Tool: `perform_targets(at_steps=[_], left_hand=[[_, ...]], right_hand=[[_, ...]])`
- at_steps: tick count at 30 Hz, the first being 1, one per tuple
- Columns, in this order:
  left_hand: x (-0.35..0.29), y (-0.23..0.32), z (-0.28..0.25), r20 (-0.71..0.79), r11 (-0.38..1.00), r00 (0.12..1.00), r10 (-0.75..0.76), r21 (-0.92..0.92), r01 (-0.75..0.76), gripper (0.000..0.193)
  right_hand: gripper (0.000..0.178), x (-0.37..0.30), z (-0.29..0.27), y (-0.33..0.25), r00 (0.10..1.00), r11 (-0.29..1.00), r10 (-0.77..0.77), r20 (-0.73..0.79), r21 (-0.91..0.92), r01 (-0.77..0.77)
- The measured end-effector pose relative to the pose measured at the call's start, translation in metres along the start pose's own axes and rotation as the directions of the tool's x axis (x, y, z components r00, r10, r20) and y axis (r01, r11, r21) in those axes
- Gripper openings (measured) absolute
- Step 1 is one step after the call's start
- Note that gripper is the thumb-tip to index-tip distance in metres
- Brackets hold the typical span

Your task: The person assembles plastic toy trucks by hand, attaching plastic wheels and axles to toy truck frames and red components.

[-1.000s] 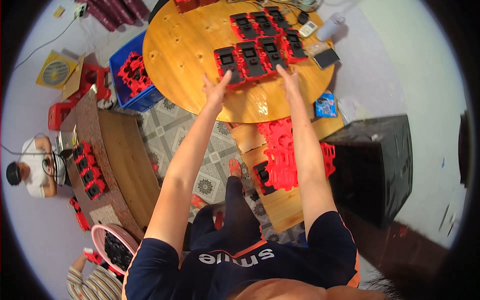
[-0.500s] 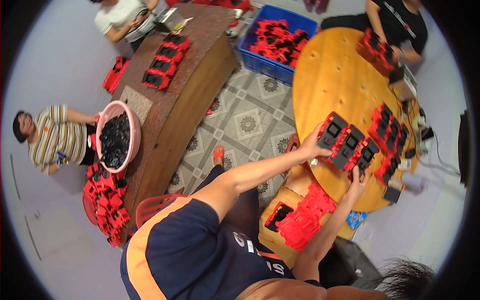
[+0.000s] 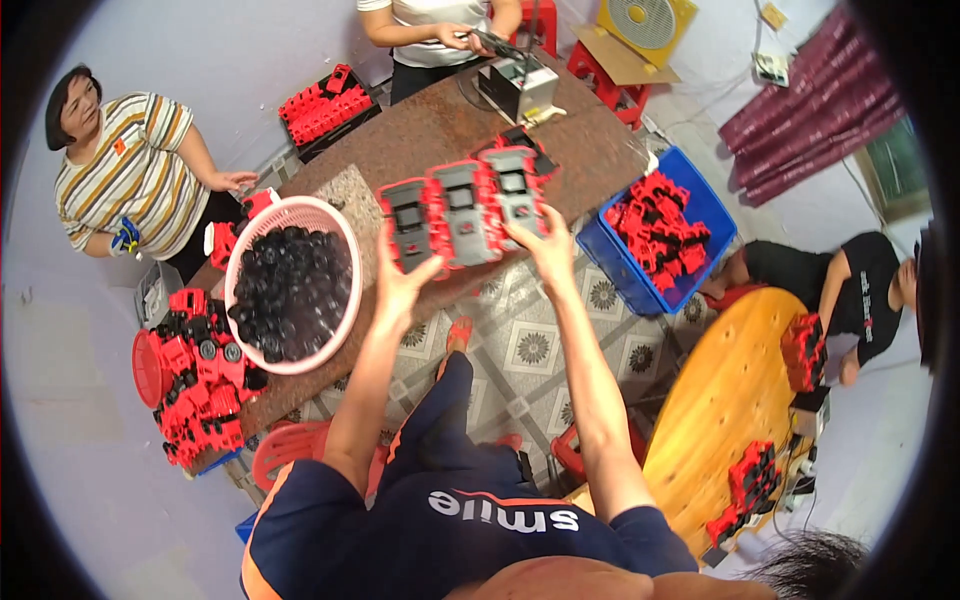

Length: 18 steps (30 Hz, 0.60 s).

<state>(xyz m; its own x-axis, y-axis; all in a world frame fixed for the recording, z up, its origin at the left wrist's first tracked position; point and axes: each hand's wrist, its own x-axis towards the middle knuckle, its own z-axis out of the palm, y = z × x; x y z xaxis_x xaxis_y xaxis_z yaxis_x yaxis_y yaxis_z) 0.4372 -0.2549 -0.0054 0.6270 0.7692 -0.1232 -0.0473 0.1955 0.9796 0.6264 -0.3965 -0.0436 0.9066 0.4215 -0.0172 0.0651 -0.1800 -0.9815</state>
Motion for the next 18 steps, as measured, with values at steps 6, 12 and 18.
perform_targets(at_steps=[6,12,18], left_hand=[[0.153,-0.007,-0.102,-0.169,0.986,0.972,-0.161,-0.073,0.151,0.094],[0.251,-0.067,-0.128,-0.243,0.961,0.933,-0.264,-0.150,0.233,0.092],[0.267,-0.091,-0.108,-0.221,0.894,0.872,-0.437,-0.215,0.393,0.095]], right_hand=[[0.095,0.147,0.182,0.009,0.949,0.989,0.148,0.277,-0.026,-0.146],[0.095,0.229,0.250,0.033,0.924,0.969,0.223,0.312,-0.176,-0.175],[0.093,0.262,0.249,0.050,0.877,0.901,0.322,0.356,-0.401,-0.168]])
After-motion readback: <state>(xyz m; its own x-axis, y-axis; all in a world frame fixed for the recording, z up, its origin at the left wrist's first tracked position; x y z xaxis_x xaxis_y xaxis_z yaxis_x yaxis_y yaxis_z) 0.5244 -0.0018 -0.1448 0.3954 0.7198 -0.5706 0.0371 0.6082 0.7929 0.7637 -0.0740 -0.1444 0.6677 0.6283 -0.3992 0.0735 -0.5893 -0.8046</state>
